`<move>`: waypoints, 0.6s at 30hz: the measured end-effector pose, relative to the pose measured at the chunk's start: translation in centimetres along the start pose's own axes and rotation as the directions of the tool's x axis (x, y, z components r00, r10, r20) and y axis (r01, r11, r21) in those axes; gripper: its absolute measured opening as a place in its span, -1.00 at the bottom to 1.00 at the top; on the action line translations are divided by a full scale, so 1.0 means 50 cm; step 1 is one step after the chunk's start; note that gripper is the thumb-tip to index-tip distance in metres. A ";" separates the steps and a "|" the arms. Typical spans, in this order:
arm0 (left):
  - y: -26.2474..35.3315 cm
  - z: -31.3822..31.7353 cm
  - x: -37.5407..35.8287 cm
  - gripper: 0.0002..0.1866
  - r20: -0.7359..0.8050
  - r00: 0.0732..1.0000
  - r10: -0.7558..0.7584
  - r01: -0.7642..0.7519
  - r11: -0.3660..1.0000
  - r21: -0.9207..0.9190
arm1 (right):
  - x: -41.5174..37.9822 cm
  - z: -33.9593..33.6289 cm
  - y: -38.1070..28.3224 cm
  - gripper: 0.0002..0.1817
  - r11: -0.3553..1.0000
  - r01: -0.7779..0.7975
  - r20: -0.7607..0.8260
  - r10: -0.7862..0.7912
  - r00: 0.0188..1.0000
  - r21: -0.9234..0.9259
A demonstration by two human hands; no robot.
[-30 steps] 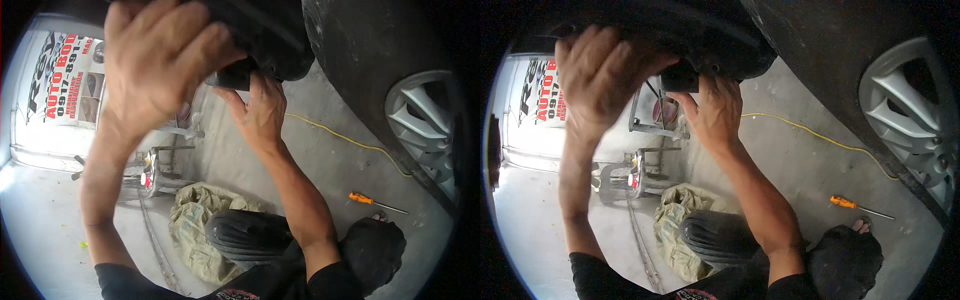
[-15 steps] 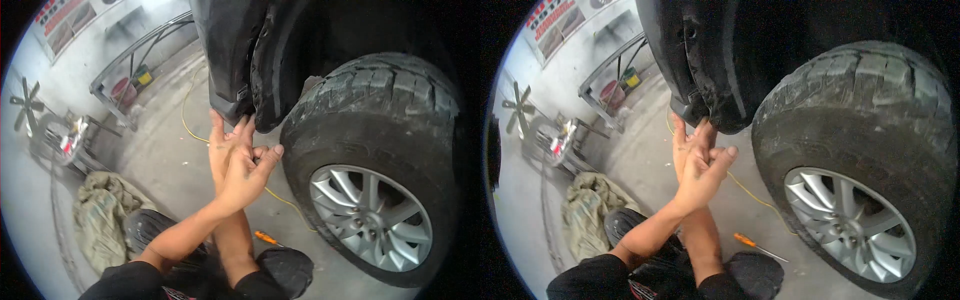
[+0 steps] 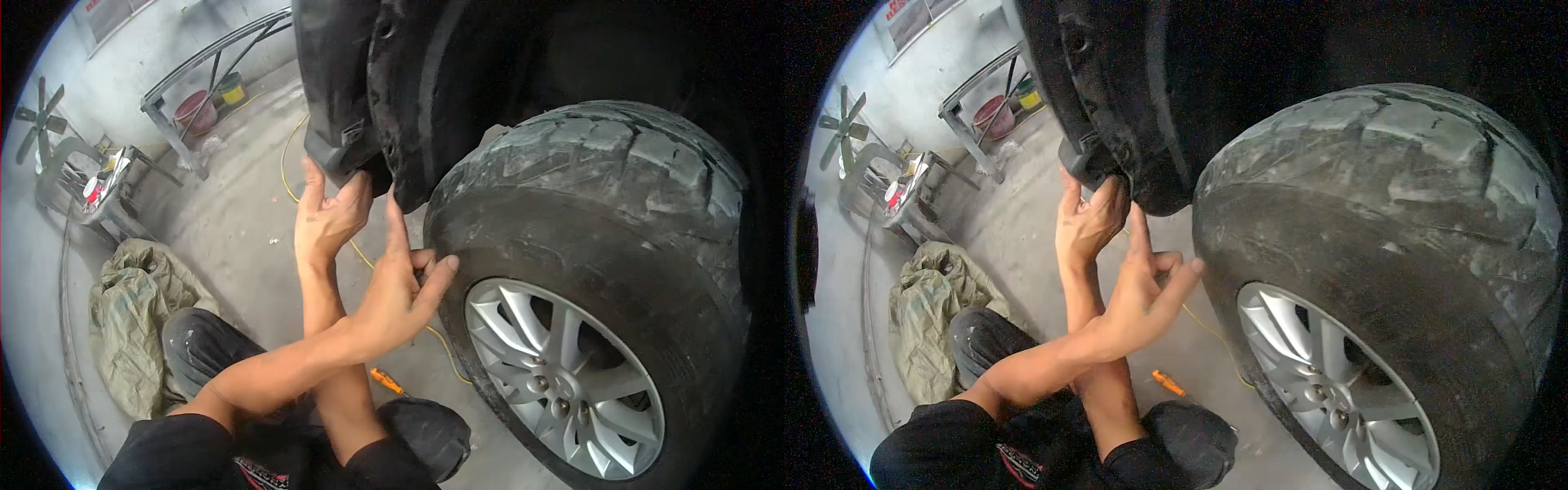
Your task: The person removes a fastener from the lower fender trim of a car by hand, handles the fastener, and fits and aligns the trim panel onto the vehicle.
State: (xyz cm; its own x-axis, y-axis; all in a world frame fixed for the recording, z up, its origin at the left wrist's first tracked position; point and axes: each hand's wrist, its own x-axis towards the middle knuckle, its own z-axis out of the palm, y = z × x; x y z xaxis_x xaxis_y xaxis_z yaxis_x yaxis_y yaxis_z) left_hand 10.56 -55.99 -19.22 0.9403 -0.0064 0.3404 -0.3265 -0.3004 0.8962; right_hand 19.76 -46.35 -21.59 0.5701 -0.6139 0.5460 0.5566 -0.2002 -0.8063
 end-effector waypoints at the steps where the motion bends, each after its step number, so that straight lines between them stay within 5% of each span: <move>1: 0.001 0.007 0.000 0.04 -0.017 1.000 -0.004 0.003 1.000 -0.001 | 0.000 0.002 0.001 -0.51 1.000 -0.001 0.005 0.001 1.000 0.008; 18: 0.012 0.021 0.002 0.10 0.004 1.000 0.012 -0.013 0.985 0.173 | -0.002 0.000 -0.012 -0.52 0.999 -0.041 0.017 0.041 0.999 0.028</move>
State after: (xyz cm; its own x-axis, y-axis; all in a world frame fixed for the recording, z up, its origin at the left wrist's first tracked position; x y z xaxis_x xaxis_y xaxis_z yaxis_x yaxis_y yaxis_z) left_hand 10.57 -57.15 -18.95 0.9366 -0.0144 0.3502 -0.3171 -0.4604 0.8291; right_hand 19.40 -46.17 -21.17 0.6024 -0.6084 0.5166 0.5492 -0.1537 -0.8214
